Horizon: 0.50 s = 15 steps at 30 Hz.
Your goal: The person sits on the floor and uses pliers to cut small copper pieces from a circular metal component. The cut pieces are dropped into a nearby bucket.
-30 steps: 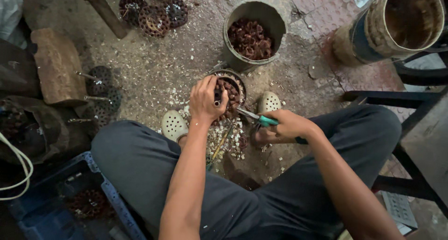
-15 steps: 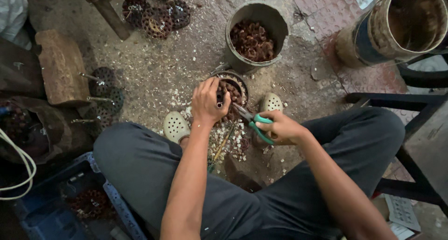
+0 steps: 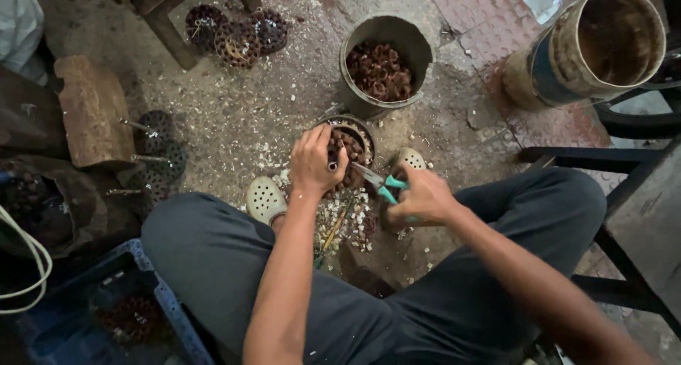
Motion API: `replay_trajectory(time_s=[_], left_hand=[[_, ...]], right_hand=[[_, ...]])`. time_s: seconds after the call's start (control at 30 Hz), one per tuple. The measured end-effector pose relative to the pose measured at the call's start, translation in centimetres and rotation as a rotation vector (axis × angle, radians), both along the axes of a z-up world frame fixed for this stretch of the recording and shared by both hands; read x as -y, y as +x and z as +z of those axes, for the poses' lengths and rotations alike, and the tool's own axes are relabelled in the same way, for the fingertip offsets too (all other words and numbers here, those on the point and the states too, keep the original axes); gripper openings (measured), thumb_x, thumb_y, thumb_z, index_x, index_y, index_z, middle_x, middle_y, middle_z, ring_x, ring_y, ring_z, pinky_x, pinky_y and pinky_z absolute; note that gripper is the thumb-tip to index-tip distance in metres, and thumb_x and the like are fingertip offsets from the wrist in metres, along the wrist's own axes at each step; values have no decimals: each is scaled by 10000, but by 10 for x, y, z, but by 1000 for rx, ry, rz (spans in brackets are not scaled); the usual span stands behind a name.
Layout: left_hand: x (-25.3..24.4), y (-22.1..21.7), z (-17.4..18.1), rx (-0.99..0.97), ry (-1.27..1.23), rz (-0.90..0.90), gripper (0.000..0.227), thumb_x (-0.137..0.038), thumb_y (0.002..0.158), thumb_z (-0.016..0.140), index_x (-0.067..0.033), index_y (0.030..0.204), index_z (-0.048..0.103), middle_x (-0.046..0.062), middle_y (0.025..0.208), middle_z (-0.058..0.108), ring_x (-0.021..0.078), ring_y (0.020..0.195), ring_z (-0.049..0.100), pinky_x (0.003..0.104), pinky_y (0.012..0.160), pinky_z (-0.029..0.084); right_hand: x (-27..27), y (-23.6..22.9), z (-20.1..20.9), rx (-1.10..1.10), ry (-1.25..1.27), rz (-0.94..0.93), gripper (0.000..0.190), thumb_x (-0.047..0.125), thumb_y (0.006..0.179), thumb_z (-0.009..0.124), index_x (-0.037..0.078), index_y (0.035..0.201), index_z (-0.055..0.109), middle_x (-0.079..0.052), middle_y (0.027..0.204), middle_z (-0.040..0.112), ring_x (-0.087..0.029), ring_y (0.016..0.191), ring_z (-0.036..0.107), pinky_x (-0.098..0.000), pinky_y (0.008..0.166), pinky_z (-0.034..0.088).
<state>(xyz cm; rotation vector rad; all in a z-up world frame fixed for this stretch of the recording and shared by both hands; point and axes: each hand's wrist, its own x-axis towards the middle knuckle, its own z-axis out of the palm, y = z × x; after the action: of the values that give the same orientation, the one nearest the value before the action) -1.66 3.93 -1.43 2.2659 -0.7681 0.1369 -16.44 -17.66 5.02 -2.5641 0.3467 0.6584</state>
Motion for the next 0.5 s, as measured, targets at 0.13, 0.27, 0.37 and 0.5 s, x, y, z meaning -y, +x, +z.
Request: replay_trajectory(time_s=[0.13, 0.27, 0.37, 0.5], left_hand=[[3, -2, -8, -32, 14, 17, 505, -294, 845, 686, 26, 1235, 661, 190, 1249, 678, 371, 1144, 630, 476, 980, 501], [6, 5, -19, 10, 61, 7, 531, -312, 870, 674, 59, 1249, 644, 224, 1255, 669, 373, 1134, 629, 476, 974, 497], [3, 2, -23, 4, 47, 8, 504, -298, 879, 658, 55, 1239, 647, 222, 1249, 675, 371, 1129, 639, 476, 982, 506], [-1, -3, -10, 8, 2, 21, 487, -271, 865, 653, 44, 1238, 655, 211, 1239, 682, 379, 1118, 645, 478, 975, 516]], right_hand=[[-6, 4, 32, 576, -419, 397, 727, 390, 658, 772, 78, 1293, 603, -183, 1159, 690, -334, 971, 677, -487, 741, 528], [8, 9, 20, 199, -272, 321, 422, 434, 924, 630, 101, 1182, 661, -171, 967, 737, -301, 786, 683, -441, 682, 530], [27, 7, -7, -128, 70, 33, 402, 463, 1044, 547, 94, 1089, 699, -213, 878, 754, -256, 624, 681, -376, 559, 513], [29, -8, -39, -502, 1128, -813, 537, 524, 1031, 544, 3, 1001, 671, -312, 917, 736, -169, 452, 625, -219, 321, 407]])
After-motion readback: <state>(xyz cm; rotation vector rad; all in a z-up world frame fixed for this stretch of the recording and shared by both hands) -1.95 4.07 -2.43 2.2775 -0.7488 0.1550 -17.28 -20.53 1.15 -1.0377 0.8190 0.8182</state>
